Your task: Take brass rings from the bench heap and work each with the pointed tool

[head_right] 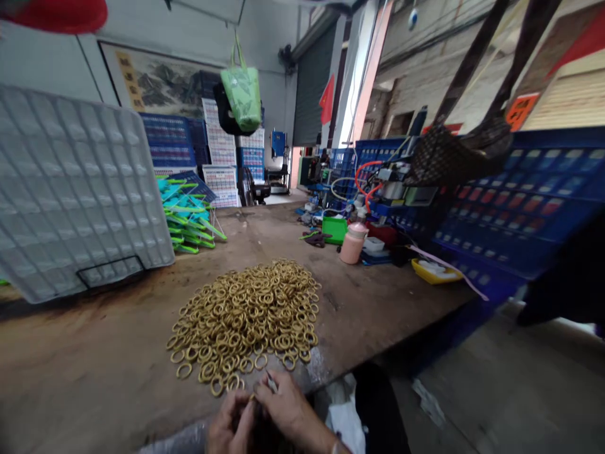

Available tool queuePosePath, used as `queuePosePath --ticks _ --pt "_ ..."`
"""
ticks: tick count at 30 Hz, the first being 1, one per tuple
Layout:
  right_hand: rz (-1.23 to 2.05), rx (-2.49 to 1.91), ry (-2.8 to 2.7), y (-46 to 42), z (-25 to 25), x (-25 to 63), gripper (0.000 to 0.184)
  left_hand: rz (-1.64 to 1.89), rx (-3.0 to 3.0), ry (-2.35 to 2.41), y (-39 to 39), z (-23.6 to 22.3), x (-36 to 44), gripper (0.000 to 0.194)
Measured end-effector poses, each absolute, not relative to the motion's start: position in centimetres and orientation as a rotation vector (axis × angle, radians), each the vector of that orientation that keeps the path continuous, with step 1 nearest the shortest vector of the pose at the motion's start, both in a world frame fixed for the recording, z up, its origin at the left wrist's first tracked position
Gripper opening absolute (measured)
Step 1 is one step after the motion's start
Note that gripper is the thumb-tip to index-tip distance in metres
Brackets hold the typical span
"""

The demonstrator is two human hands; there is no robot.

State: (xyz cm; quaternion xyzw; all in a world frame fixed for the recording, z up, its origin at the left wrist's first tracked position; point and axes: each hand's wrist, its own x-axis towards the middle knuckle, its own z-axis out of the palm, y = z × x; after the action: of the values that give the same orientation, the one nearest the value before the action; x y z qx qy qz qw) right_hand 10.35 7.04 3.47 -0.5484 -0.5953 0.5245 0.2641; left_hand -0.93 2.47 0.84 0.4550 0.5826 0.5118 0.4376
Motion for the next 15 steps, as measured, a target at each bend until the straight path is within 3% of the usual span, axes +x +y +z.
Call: queuePosePath --ticks 5,15 --pt "1.419 -1.344 -1.612 6.7 4.7 10.7 0.011 1.19 0.994 1.355 2.1 3.7 -1.2 0.034" --pt "1.449 -1.281 -1.651 6.4 5.0 11.1 0.017 1.08 0.826 1.235 1.7 4.2 -1.1 0.035"
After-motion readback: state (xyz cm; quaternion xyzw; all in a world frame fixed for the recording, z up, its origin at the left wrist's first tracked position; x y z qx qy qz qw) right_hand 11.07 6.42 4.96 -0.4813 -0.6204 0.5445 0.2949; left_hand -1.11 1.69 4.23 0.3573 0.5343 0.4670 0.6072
